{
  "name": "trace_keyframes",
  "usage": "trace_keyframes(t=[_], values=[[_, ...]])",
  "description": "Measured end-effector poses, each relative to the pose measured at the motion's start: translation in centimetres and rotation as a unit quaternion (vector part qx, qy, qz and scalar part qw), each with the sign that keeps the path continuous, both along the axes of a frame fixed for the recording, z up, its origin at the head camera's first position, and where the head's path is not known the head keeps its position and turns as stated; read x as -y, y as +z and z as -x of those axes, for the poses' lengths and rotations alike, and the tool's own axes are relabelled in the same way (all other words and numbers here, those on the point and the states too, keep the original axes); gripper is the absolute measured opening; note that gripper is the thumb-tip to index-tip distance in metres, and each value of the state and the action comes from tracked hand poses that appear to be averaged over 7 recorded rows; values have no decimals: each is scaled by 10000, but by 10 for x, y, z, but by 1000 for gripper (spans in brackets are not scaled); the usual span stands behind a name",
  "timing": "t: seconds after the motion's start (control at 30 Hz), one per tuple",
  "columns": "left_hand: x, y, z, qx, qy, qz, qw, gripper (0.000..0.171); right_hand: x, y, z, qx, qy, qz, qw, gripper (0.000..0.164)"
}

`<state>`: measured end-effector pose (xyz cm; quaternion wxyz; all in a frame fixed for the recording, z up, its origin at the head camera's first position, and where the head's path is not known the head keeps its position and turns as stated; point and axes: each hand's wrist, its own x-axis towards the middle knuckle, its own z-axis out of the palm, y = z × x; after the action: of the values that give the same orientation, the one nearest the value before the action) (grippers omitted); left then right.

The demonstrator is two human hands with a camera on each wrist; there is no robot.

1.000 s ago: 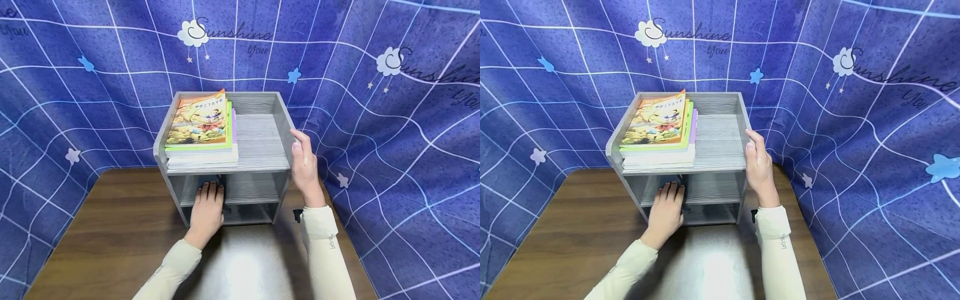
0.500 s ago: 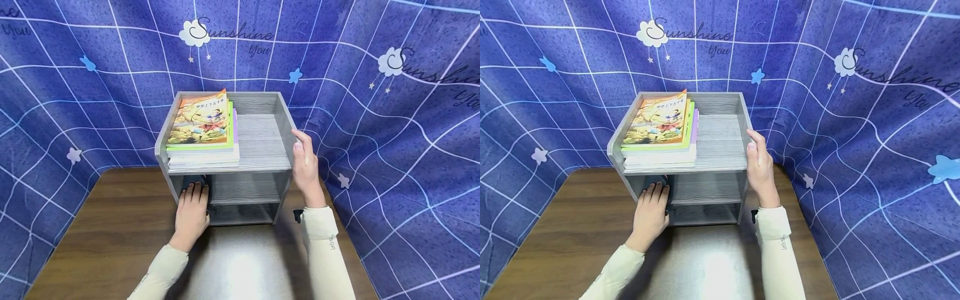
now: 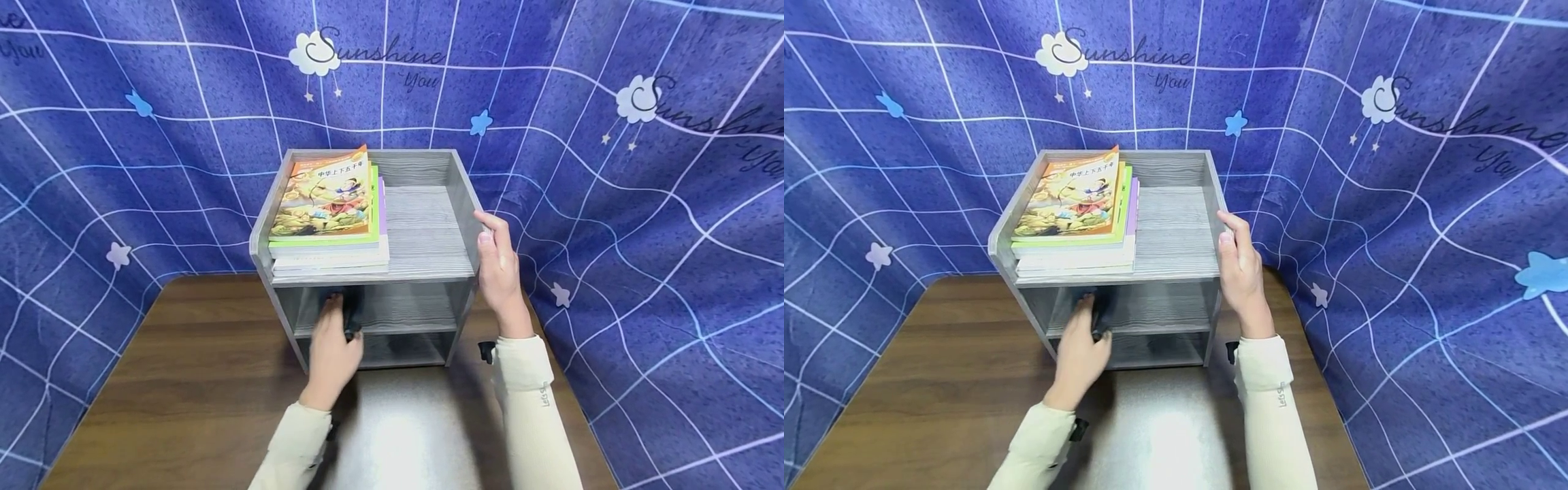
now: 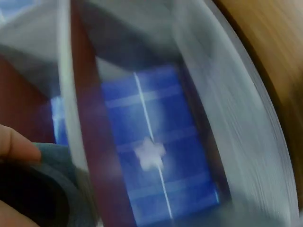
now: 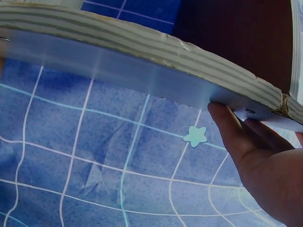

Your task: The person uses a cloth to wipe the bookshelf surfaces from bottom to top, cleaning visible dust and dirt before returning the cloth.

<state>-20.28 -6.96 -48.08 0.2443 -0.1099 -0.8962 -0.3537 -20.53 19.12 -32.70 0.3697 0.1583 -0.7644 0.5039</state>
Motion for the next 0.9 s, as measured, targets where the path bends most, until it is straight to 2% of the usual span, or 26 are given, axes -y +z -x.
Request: trace_keyframes(t=[0.1, 0.27, 0.47, 0.6, 0.83, 0.9], values=[[-33, 4, -2, 293, -239, -314, 9988, 74, -2, 1, -1, 90, 5, 34, 10000, 35], [-86, 7, -3, 639, -679, -511, 9943, 69, -1, 1, -2, 150, 85, 53, 9998, 35], [-134, 11, -4, 1265, -1152, -955, 9806, 68, 0, 2, -1, 85, 150, 84, 9998, 35], [-156, 12, -5, 1504, -1365, -1475, 9680, 69, -1, 1, 0, 161, 128, 105, 9997, 35], [-174, 7, -5, 1203, -1289, -2427, 9540, 70, -13, -25, 23, 311, 54, 117, 9994, 37], [-177, 7, -5, 1171, -1289, -2669, 9478, 70, -14, -29, 24, 315, 94, 96, 9994, 38]])
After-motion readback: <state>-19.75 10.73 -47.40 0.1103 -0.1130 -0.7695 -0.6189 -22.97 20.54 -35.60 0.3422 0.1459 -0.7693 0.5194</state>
